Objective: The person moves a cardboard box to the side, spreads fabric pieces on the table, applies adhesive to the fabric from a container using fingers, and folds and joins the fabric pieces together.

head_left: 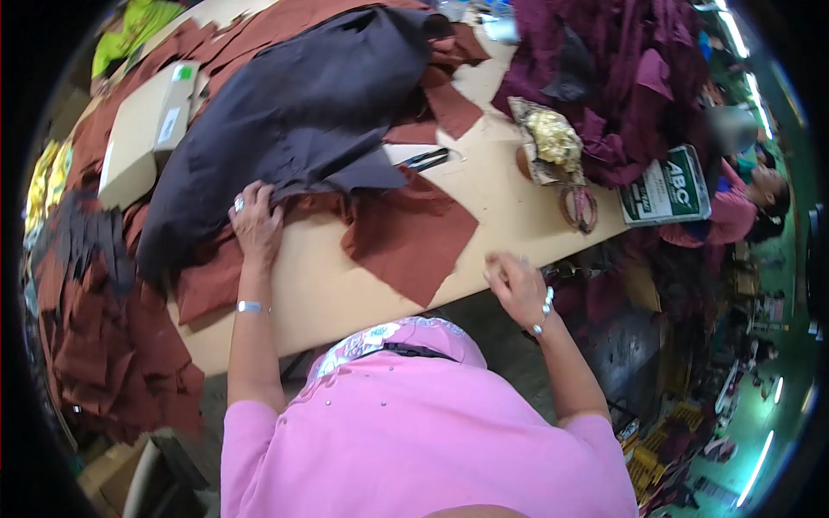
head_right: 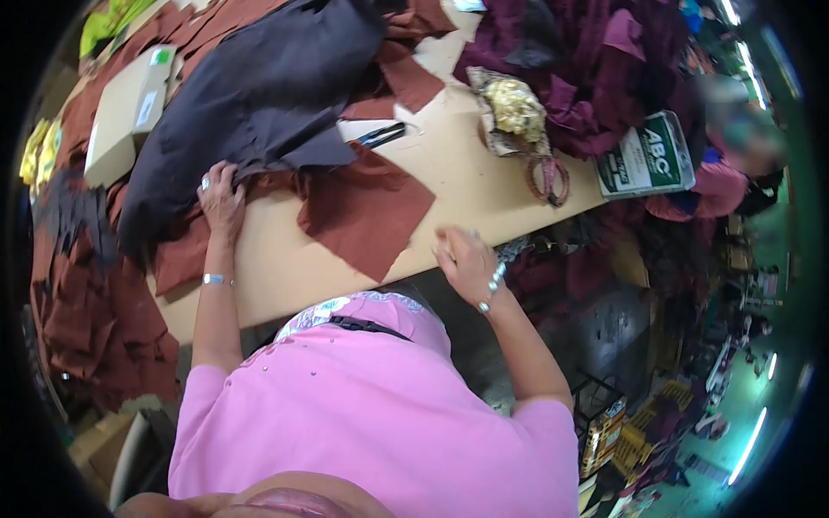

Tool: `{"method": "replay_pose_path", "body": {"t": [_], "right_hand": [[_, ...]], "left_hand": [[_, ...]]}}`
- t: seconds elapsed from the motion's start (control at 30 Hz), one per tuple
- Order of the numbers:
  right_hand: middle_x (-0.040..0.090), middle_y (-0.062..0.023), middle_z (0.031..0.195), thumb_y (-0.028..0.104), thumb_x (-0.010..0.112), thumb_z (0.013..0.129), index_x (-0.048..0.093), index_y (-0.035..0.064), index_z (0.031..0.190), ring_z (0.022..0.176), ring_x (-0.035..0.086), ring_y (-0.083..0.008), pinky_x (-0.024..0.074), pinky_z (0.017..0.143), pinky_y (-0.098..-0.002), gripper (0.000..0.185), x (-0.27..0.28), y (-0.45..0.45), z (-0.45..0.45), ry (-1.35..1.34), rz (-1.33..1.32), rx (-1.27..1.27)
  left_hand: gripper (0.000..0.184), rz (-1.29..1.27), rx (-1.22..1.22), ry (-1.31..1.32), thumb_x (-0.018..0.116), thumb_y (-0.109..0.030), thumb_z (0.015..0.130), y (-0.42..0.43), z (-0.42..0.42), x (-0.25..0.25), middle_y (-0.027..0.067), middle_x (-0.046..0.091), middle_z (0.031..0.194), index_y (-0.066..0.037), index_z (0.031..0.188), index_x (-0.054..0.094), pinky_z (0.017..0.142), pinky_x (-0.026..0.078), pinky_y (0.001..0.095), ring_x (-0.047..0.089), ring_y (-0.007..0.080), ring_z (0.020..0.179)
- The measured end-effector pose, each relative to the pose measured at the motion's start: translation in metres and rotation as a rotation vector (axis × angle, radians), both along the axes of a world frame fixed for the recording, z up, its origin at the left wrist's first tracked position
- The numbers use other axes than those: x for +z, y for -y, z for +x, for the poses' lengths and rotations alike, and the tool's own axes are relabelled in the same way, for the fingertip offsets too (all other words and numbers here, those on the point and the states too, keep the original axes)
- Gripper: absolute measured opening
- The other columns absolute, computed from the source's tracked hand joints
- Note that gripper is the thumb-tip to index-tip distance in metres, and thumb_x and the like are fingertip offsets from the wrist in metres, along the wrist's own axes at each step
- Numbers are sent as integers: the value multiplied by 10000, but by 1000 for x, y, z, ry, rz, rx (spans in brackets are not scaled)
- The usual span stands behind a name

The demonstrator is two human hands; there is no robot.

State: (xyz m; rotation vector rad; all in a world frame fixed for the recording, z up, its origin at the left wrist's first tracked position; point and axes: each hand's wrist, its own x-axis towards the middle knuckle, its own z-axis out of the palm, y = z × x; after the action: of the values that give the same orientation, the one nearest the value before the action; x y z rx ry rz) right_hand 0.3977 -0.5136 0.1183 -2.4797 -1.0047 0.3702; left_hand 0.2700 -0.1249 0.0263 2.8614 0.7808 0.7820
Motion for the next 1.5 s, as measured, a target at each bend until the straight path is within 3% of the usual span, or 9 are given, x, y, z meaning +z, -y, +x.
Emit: {"method": "replay_pose_path", "body": {"t": [0.17,0.3,0.33,0.47,0.73,0.9,1.17,1.37,1.5], "right_hand": [[499,-132,1209,223,647,761,529,42,1075,1108,452,-320,360,905,-464,381,-47,-100,38,428,193,-33],[565,-152,1069,210,638,770,531,41,967,998,527,-341,404,818,-457,280,-80,-125,47,297,147,20],[582,-159,1019,209,631,778,528,46,939,947,551,-350,420,778,-459,252,-76,-129,43,205,113,8],[607,-171,708,216,591,821,512,78,886,724,597,-389,443,586,-491,172,-74,-134,36,116,158,-97],[605,-79,681,204,629,778,526,101,767,619,552,-265,340,663,-365,146,-102,-146,40,383,278,63],[599,-53,704,189,627,773,522,101,768,646,552,-254,335,678,-368,136,-99,-141,39,345,344,90],[584,-49,726,180,617,741,531,105,752,687,556,-244,337,691,-374,114,-92,-138,48,237,235,208],[558,-60,762,167,610,698,537,104,755,731,534,-237,333,716,-378,111,-87,-132,53,189,192,329],[551,-56,768,167,622,686,538,100,771,732,527,-236,326,722,-373,138,-92,-131,55,202,280,370]], "left_hand": [[365,-51,-70,-68,602,-133,734,-4,-6,1,36,528,1146,-148,1098,570,889,351,387,485,244,1062],[432,-39,-140,-90,574,-194,812,6,-22,7,57,465,1291,-180,1238,504,1001,282,439,426,274,1168],[454,-56,-88,-209,550,-263,851,9,-27,8,56,401,1364,-211,1292,455,1037,202,535,375,295,1230],[424,-62,-76,-247,506,-225,878,-9,-33,3,20,373,1393,-239,1298,447,1010,165,634,327,291,1281],[552,163,117,-222,500,-34,820,-37,-9,2,-2,353,1401,-267,1315,417,1018,194,620,306,267,1304],[478,-102,-293,38,600,-124,785,41,-30,15,50,398,1363,-191,1247,496,1040,247,504,323,295,1289],[397,-164,-356,-178,640,-176,773,88,-38,10,106,540,1197,-114,1155,556,1006,318,430,459,273,1181],[160,-308,-552,-68,666,-75,691,153,-108,10,57,501,673,-69,815,566,575,431,352,527,226,610],[87,-495,-529,-188,603,-96,749,193,-171,-18,63,492,633,-72,823,565,544,435,356,526,245,578]]}}
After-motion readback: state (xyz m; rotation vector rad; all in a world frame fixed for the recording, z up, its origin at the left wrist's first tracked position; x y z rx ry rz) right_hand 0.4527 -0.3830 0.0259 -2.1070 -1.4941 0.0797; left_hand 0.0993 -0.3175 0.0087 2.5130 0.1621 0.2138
